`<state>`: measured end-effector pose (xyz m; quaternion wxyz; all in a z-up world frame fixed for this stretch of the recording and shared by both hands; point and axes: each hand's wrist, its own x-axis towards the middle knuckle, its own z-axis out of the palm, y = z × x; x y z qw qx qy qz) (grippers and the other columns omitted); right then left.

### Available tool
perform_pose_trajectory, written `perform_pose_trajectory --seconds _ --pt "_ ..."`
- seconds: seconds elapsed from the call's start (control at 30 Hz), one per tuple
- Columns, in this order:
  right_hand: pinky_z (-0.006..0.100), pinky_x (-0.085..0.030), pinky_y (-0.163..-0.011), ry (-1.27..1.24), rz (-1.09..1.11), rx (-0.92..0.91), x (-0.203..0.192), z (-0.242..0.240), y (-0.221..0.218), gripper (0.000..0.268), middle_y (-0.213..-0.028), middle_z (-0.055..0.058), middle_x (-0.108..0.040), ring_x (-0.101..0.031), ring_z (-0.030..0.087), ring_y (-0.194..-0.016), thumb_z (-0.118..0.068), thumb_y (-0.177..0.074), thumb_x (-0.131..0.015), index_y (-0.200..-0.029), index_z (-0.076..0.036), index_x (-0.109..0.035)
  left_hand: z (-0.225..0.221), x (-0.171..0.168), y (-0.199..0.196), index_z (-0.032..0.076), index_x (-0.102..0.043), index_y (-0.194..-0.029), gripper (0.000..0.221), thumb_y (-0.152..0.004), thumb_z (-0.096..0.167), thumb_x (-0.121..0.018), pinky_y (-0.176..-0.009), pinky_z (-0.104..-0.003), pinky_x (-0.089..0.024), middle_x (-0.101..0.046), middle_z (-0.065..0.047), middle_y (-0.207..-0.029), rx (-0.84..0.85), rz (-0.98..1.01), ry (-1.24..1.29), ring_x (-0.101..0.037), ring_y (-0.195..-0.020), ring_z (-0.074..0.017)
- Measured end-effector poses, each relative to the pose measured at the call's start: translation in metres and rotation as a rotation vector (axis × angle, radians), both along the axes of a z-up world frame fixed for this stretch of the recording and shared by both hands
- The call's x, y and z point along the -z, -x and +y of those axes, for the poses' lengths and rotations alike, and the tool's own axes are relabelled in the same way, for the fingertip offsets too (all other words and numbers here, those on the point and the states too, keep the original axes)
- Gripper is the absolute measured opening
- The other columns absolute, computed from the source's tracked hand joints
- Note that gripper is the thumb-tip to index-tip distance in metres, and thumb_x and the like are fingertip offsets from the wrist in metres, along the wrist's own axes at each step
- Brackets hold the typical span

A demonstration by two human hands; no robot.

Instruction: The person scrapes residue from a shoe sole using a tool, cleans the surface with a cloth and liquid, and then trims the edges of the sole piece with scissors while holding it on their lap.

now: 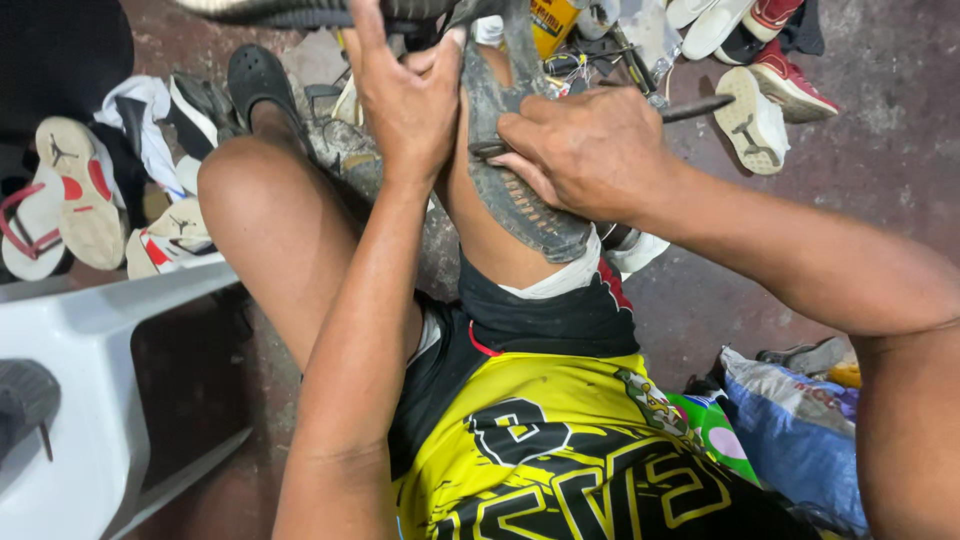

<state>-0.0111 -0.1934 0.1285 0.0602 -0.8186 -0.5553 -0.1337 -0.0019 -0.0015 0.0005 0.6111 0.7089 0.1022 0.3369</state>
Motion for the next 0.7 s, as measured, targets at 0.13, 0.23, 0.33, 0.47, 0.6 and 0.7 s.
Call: perform_pose_trajectory --seconds 0.13,0.23,0.33,0.47,0.6,0.7 --pt "0.046 -0.047 -0.059 -0.066 0.159 0.143 -0.001 -0.014 -0.019 0.039 -0.078 0.013 -0.063 -0.065 0.036 -0.07 -0.042 -0.103 -0.077 -0.093 -0.007 -0.062 0.006 0.012 0.0 0.009 -0.016 -0.162 0.097 -0.097 0.01 -0.088 -0.097 -0.03 -0.058 -0.048 -0.02 -0.144 0.007 -0.035 0.042 -0.074 -0.108 -0.0194" --pt "0.047 -0.048 -0.062 -0.099 0.324 0.197 0.005 -0.021 -0.026 0.04 -0.077 0.016 -0.062 -0.064 0.038 -0.071 -0.04 -0.103 -0.077 -0.092 -0.005 -0.061 0.009 0.016 -0.001 0.01 -0.022 -0.161 0.09 -0.102 0.004 -0.09 -0.112 -0.033 -0.051 -0.052 -0.017 -0.147 0.089 -0.164 0.13 -0.059 -0.129 -0.0203" --pt "0.047 -0.049 -0.064 -0.188 0.408 0.099 0.017 -0.023 -0.027 0.036 -0.083 0.017 -0.065 -0.065 0.039 -0.075 -0.036 -0.099 -0.076 -0.097 -0.004 -0.063 0.012 0.008 0.003 0.008 -0.026 -0.159 0.083 -0.099 0.0 -0.083 -0.109 -0.034 -0.053 -0.045 -0.017 -0.146 0.288 -0.211 0.481 -0.054 -0.126 -0.0211" --pt "0.048 -0.049 -0.065 -0.168 0.335 0.076 0.028 -0.023 -0.027 0.037 -0.087 0.016 -0.066 -0.065 0.039 -0.078 -0.037 -0.1 -0.076 -0.099 -0.002 -0.063 0.019 -0.011 0.021 0.013 -0.021 -0.163 0.088 -0.104 -0.009 -0.082 -0.112 -0.033 -0.05 -0.04 -0.013 -0.155 0.363 -0.247 0.508 -0.051 -0.132 -0.0216" --pt "0.046 -0.049 -0.061 -0.149 0.295 0.047 0.027 -0.021 -0.028 0.035 -0.087 0.013 -0.068 -0.067 0.036 -0.077 -0.037 -0.1 -0.076 -0.099 -0.004 -0.066 0.02 -0.037 0.026 0.018 -0.008 -0.159 0.114 -0.08 -0.008 -0.085 -0.096 -0.037 -0.06 -0.043 -0.019 -0.152 0.388 -0.023 0.55 -0.058 -0.122 -0.0286" --pt "0.045 -0.048 -0.058 -0.146 0.242 0.039 0.022 -0.019 -0.028 0.036 -0.09 0.011 -0.068 -0.067 0.035 -0.075 -0.039 -0.1 -0.074 -0.103 -0.003 -0.066 0.016 -0.039 0.022 0.011 -0.015 -0.157 0.104 -0.083 -0.005 -0.086 -0.104 -0.038 -0.064 -0.026 -0.007 -0.159 0.346 -0.07 0.35 -0.056 -0.129 -0.0215"
